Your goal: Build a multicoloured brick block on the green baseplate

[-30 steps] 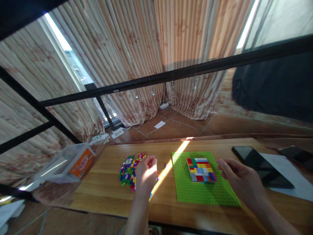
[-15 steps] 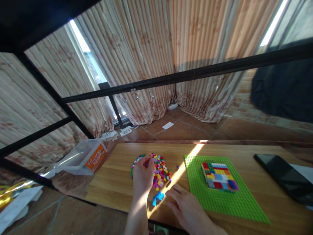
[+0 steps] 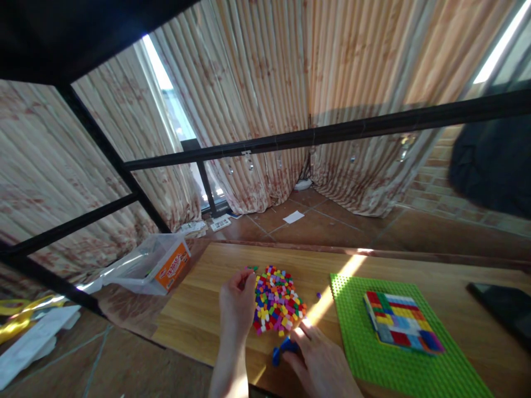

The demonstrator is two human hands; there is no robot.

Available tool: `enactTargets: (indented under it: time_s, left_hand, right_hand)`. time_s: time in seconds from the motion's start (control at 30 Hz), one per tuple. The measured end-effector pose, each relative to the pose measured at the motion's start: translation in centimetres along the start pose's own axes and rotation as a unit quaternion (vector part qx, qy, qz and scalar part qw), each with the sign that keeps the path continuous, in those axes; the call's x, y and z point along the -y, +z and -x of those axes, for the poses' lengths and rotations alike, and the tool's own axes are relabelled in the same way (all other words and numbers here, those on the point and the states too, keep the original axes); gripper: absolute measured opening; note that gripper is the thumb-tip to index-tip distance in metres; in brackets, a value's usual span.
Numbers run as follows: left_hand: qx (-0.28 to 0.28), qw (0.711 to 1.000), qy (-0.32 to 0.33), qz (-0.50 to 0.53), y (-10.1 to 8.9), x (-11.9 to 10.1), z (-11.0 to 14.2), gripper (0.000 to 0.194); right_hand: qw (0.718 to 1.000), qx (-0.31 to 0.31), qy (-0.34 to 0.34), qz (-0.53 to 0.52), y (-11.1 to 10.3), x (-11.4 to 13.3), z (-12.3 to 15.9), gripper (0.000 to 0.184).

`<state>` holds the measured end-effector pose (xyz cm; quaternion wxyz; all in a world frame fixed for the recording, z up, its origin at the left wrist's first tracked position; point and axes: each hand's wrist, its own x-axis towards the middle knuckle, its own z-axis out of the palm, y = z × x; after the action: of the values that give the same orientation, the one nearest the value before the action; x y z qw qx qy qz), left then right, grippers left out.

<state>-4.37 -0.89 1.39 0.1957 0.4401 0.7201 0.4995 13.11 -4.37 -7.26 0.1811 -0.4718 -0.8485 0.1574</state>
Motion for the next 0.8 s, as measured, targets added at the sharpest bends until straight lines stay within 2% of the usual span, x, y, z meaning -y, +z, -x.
enactTargets:
  time_s: [0.13,0.23,0.4,0.57,0.7,0.77,0.8]
  left_hand:
    - [0.017,0.999,-0.003,-0.030,0.0,0.1,0.0,0.030]
    - [0.033,0.998,0.005,-0.056,0.4,-0.1,0.1,0.028]
    - [0.097,0.989,0.044,-0.104,1.2,-0.8,0.6,0.026]
    - [0.137,0.987,0.050,-0.063,2.2,-1.4,1.4,0.027]
    - [0.204,0.976,0.058,-0.051,3.5,-2.2,2.4,0.024]
    - [0.218,0.972,0.062,-0.064,4.0,-2.6,2.7,0.023]
    - [0.207,0.975,0.055,-0.065,4.3,-2.8,2.8,0.022]
  right_hand:
    - [0.999,-0.016,-0.032,0.028,0.1,-0.8,0.4,0.011]
    - [0.997,-0.037,-0.045,0.046,-0.1,-1.3,0.4,0.006]
    - [0.998,-0.041,-0.009,0.043,-0.6,-1.9,0.1,0.004]
    - [0.992,-0.053,0.045,-0.108,-2.9,-2.3,0.1,0.012]
    - [0.962,-0.085,0.094,-0.241,-5.7,-3.4,0.0,0.022]
    - [0.947,-0.103,0.122,-0.280,-6.9,-4.5,0.0,0.024]
    - [0.942,-0.111,0.133,-0.287,-7.4,-5.1,0.0,0.025]
